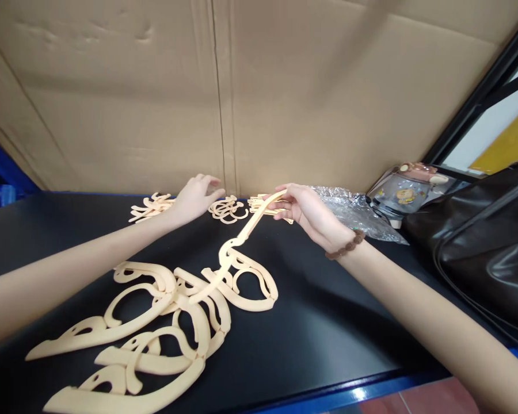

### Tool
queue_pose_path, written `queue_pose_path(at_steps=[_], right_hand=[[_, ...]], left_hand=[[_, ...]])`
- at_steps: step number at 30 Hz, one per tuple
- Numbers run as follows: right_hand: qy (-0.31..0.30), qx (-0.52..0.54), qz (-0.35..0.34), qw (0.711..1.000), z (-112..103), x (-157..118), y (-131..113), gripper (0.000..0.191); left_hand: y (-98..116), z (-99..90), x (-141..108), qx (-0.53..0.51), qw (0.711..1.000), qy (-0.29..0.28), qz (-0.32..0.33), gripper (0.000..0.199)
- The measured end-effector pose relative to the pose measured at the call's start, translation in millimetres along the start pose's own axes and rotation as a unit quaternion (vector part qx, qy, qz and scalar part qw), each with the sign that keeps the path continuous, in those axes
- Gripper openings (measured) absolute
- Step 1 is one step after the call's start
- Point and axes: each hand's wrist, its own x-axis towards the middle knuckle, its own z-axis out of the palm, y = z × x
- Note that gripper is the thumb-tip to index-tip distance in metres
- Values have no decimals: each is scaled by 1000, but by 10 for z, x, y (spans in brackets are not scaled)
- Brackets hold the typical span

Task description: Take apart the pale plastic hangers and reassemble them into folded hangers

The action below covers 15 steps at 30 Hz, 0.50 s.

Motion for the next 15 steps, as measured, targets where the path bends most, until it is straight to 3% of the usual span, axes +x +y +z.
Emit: queue_pose_path(at_steps=[2, 4, 5, 6, 9, 10, 11, 13, 15], right_hand=[[9, 10, -30, 999, 11, -82, 25, 15], [25, 20, -72, 997, 27, -129, 53, 15], [34, 22, -94, 995, 31, -137, 66, 13], [47, 14, -116, 992, 29, -136, 76, 10], [98, -135, -191, 967, 14, -115, 92, 11], [113, -237, -227, 938, 16, -116, 95, 11], [121, -355, -270, 887, 28, -126, 98, 11], [105, -573, -349, 734, 84, -170, 109, 17], [51, -699, -394, 595, 163, -225, 120, 23]], left_hand=[[144, -91, -167, -39, 998, -44, 2, 49], [299, -189, -351, -114, 981, -154, -3, 65], [367, -234, -442, -199, 948, -246, -25, 67], [422, -273, -528, -263, 917, -294, -57, 62], [524, -346, -736, -379, 862, -306, -144, 37], [544, -353, -786, -396, 855, -293, -161, 31], [563, -351, -826, -409, 849, -285, -173, 29], [605, -331, -882, -427, 837, -284, -189, 27], [653, -305, -908, -442, 826, -286, -200, 27]])
